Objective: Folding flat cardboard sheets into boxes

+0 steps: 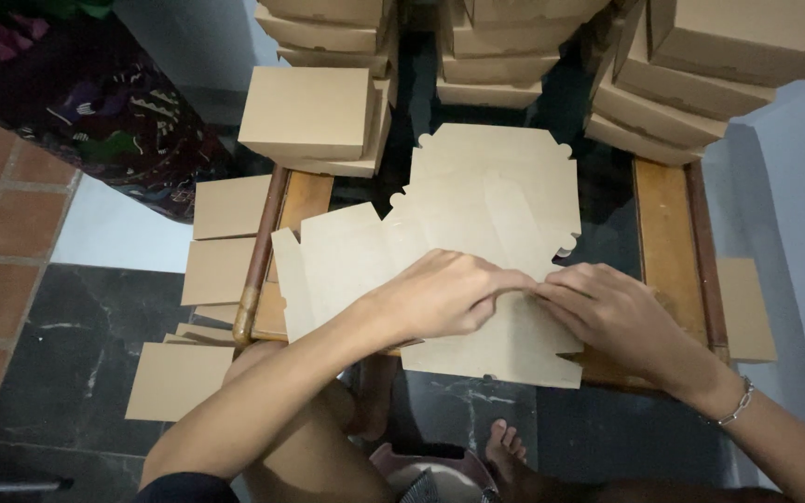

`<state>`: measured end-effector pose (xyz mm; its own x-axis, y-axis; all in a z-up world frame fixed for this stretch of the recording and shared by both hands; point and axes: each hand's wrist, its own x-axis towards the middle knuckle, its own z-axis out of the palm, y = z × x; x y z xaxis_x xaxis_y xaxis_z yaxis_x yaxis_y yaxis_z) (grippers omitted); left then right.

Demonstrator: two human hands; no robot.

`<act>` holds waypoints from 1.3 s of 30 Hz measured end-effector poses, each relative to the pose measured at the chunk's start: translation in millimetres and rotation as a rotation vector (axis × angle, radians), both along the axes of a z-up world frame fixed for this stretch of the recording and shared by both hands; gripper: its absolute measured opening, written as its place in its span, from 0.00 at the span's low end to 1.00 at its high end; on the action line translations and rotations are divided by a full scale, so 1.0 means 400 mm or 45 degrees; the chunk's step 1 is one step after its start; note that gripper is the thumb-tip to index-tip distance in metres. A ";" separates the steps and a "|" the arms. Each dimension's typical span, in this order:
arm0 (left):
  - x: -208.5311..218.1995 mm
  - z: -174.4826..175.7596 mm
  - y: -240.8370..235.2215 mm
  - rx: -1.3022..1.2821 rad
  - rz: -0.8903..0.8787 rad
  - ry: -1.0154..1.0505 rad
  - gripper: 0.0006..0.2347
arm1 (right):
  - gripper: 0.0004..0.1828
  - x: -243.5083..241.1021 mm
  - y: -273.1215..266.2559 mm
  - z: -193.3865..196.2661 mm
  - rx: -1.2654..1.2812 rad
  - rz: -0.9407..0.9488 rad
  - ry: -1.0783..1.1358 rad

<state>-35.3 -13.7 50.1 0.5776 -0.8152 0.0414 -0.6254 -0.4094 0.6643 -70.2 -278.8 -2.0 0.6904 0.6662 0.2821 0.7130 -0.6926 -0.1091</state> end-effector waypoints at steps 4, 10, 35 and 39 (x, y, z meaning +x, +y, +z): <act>-0.010 -0.020 -0.002 0.044 -0.027 0.015 0.18 | 0.09 0.004 0.010 0.018 0.062 -0.042 0.059; -0.006 -0.048 -0.010 0.088 -0.121 -0.063 0.12 | 0.06 0.009 0.039 0.041 0.040 -0.174 0.268; -0.044 -0.133 -0.066 0.149 0.100 -0.716 0.15 | 0.20 0.087 0.014 -0.024 0.257 -0.392 0.631; -0.056 -0.094 -0.055 0.236 0.105 -0.714 0.12 | 0.23 0.107 0.002 -0.051 0.293 -0.423 0.576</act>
<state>-57.5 -35.8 12.3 0.5700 -0.7916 0.2201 -0.8216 -0.5487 0.1545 -27.5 -278.0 -22.5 0.9361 0.3509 0.0235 0.3104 -0.7928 -0.5246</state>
